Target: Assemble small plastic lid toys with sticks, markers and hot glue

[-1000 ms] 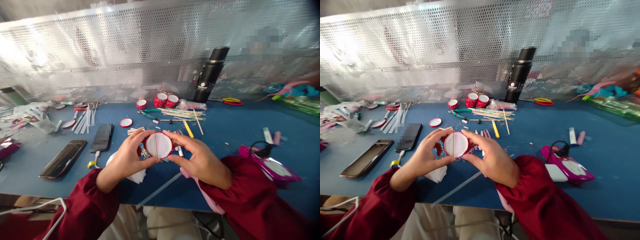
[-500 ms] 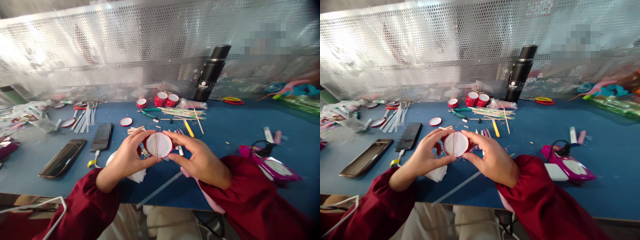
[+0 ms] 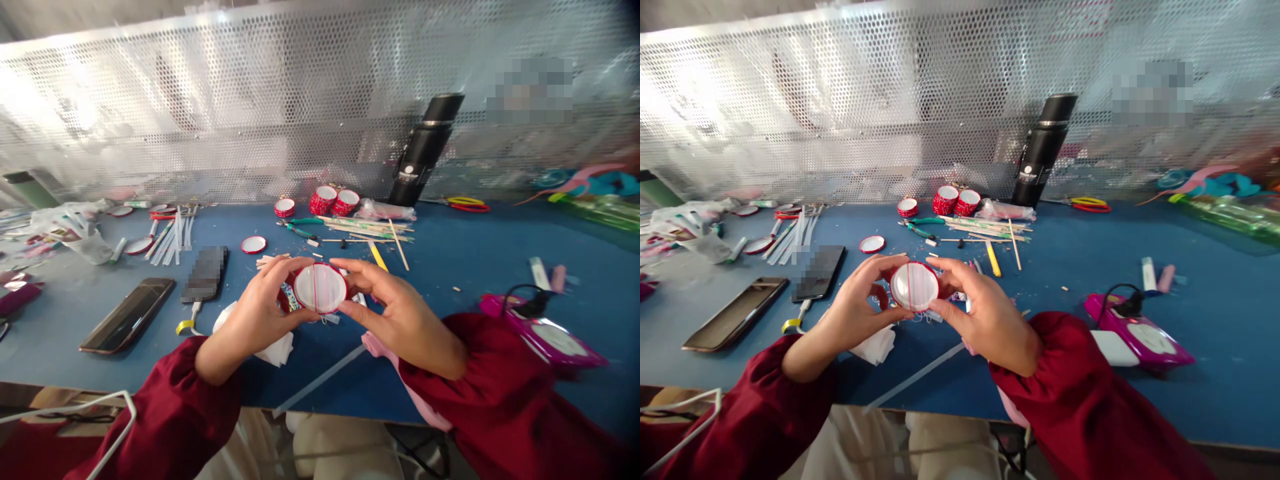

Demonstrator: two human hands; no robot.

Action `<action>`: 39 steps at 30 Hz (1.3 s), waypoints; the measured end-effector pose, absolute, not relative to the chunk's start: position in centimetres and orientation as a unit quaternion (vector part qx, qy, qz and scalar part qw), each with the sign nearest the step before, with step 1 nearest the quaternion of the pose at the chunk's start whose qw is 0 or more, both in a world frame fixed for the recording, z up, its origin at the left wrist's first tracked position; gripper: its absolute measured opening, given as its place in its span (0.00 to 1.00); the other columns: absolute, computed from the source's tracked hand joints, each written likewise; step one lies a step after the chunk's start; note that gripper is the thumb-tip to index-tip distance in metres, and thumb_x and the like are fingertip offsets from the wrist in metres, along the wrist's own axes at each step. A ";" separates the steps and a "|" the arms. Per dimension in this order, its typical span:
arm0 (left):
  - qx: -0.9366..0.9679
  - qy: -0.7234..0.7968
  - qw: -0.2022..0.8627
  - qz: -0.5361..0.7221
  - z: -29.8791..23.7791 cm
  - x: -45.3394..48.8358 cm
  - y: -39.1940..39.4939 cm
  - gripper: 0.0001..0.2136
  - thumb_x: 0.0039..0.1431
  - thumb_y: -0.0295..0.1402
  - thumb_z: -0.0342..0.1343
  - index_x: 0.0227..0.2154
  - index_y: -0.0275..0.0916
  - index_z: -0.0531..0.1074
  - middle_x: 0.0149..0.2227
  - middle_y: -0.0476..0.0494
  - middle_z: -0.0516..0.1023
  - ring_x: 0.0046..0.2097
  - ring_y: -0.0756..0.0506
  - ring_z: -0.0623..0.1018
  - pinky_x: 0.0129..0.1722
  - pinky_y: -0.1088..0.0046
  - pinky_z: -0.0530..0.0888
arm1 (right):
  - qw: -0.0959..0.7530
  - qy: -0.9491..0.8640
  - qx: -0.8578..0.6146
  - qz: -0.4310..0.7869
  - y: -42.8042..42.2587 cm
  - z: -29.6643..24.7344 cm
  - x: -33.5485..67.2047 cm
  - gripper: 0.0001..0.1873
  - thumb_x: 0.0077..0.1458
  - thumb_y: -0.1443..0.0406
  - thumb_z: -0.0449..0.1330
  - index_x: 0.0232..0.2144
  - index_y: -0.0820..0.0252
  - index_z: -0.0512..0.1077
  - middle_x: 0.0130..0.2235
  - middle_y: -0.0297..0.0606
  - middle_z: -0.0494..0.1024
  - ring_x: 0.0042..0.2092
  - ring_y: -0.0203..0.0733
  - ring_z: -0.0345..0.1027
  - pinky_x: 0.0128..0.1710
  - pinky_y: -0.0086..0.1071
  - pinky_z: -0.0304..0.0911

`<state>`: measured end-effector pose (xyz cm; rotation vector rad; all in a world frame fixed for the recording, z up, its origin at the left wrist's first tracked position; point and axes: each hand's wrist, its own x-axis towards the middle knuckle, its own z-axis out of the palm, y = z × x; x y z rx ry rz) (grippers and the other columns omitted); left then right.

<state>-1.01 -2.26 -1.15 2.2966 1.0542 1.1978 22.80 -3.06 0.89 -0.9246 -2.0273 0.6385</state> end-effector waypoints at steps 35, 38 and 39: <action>0.640 0.427 0.365 0.524 -1.2 -0.8 -1.5 0.17 0.56 0.40 0.67 0.44 0.39 0.73 0.29 0.51 0.75 0.27 0.51 0.74 0.23 0.78 0.72 | 0.439 -0.834 -0.333 0.031 -3.3 0.3 22.7 0.32 0.57 0.57 0.69 0.61 0.50 0.68 0.53 0.43 0.79 0.53 0.51 0.76 0.56 0.45 0.71; 0.634 0.411 0.432 0.493 -1.2 -0.5 -1.6 0.19 0.54 0.42 0.69 0.44 0.38 0.73 0.29 0.51 0.75 0.27 0.51 0.74 0.23 0.77 0.72 | 0.378 -0.870 -0.317 0.027 -3.0 0.1 22.6 0.36 0.56 0.58 0.70 0.64 0.50 0.65 0.60 0.44 0.74 0.60 0.54 0.70 0.60 0.47 0.69; 0.635 0.406 0.446 0.483 -1.2 -0.4 -1.7 0.20 0.53 0.42 0.69 0.43 0.38 0.73 0.29 0.50 0.75 0.27 0.52 0.74 0.23 0.77 0.72 | 0.368 -0.872 -0.321 0.027 -2.9 0.0 22.6 0.35 0.57 0.59 0.69 0.64 0.50 0.65 0.60 0.44 0.73 0.60 0.53 0.69 0.60 0.47 0.69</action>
